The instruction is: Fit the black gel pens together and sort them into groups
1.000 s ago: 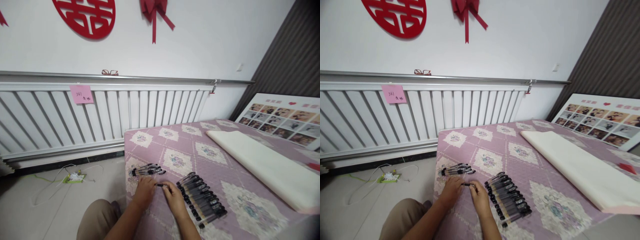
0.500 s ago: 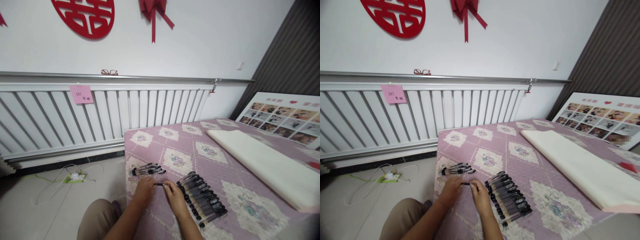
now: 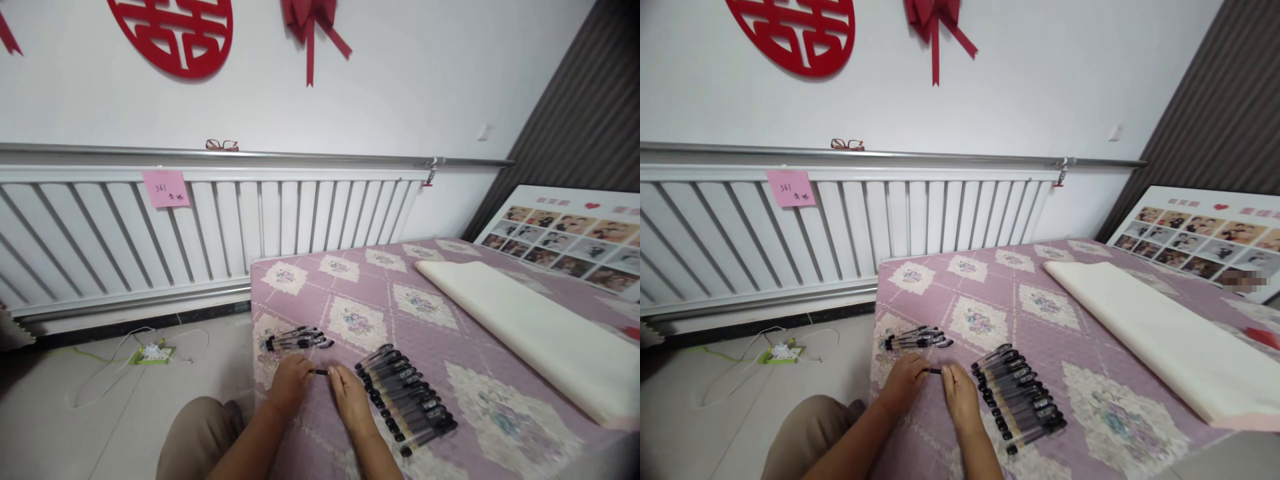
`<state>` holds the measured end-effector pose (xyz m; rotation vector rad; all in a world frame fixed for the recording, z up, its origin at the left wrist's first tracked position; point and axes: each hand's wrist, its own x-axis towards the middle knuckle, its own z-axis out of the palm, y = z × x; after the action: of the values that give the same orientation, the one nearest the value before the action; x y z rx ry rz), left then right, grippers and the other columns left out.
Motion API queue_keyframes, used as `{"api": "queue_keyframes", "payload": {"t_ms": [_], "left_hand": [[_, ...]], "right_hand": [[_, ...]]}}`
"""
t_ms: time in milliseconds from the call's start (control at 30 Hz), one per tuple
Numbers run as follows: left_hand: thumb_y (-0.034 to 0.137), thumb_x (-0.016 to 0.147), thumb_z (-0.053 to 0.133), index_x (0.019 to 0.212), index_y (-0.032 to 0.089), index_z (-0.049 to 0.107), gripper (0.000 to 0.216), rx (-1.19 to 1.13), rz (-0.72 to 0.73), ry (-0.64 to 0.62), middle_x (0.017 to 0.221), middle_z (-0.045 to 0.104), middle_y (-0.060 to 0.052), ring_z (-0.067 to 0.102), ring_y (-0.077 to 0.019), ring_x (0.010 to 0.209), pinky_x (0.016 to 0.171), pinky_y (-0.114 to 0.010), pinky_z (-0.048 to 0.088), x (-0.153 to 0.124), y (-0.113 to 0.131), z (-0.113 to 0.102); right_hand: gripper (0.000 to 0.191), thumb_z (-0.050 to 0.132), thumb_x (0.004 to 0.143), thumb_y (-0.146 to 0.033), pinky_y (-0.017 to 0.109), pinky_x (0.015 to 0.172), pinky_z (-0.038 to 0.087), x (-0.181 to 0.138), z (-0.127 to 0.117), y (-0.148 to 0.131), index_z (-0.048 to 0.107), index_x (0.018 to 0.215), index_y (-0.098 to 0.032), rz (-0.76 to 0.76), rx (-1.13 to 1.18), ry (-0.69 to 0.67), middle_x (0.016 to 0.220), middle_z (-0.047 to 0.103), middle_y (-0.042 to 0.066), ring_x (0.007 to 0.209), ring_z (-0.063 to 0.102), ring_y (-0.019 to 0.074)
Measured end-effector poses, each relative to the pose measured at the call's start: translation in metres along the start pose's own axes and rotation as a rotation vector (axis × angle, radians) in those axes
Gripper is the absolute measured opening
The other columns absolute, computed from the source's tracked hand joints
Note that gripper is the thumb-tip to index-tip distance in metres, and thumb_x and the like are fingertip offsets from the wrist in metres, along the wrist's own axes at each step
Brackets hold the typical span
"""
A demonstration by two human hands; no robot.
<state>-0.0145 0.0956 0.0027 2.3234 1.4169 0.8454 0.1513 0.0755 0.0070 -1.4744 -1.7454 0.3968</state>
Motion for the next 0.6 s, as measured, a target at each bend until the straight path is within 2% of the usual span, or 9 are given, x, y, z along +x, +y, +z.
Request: {"api": "queue_keyframes", "payload": {"t_ms": [67,133,233,367,600], "left_hand": [[0.015,0.085,0.047,0.089,0.023,0.067,0.022,-0.009,-0.003,0.014,0.089,0.064,-0.003,0.056,-0.0180,0.088,0.083,-0.031,0.043,0.000,0.001,0.000],[0.016,0.085,0.046,0.091,0.023,0.067,0.023,-0.010,-0.023,0.026,0.090,0.064,-0.003,0.056,-0.0187,0.089,0.084,-0.032,0.044,0.000,0.001,-0.001],[0.017,0.085,0.045,0.093,0.023,0.068,0.024,-0.007,-0.041,0.012,0.092,0.064,-0.004,0.056,-0.0192,0.091,0.085,-0.033,0.044,0.001,0.001,-0.001],[0.016,0.085,0.047,0.092,0.023,0.067,0.023,0.000,-0.038,-0.039,0.091,0.064,-0.003,0.057,-0.0185,0.091,0.084,-0.031,0.044,0.001,0.001,-0.001],[0.014,0.085,0.048,0.090,0.023,0.067,0.022,0.016,-0.022,-0.027,0.090,0.064,-0.003,0.056,-0.0181,0.091,0.085,-0.031,0.043,0.000,0.003,-0.002]], "right_hand": [[0.041,0.034,0.090,-0.046,0.028,0.064,0.045,0.000,-0.001,0.000,0.054,0.064,-0.022,0.019,0.032,-0.005,0.067,0.062,0.003,0.066,0.058,0.0186],[0.033,0.039,0.088,-0.045,0.028,0.069,0.047,0.001,-0.003,-0.001,0.060,0.078,-0.021,0.057,0.093,-0.003,0.076,0.066,0.004,0.073,0.061,0.0192],[0.030,0.047,0.083,-0.042,0.029,0.073,0.049,0.001,-0.008,-0.002,0.061,0.097,-0.020,0.100,0.160,-0.018,0.086,0.068,0.005,0.078,0.063,0.0200],[0.025,0.046,0.085,-0.039,0.029,0.073,0.047,0.001,-0.011,-0.005,0.063,0.085,-0.021,0.038,0.166,-0.087,0.081,0.067,0.004,0.078,0.062,0.0199],[0.033,0.045,0.086,-0.044,0.027,0.063,0.045,0.000,-0.006,-0.004,0.057,0.064,-0.022,0.007,0.069,-0.034,0.066,0.061,0.002,0.066,0.058,0.0180]]}}
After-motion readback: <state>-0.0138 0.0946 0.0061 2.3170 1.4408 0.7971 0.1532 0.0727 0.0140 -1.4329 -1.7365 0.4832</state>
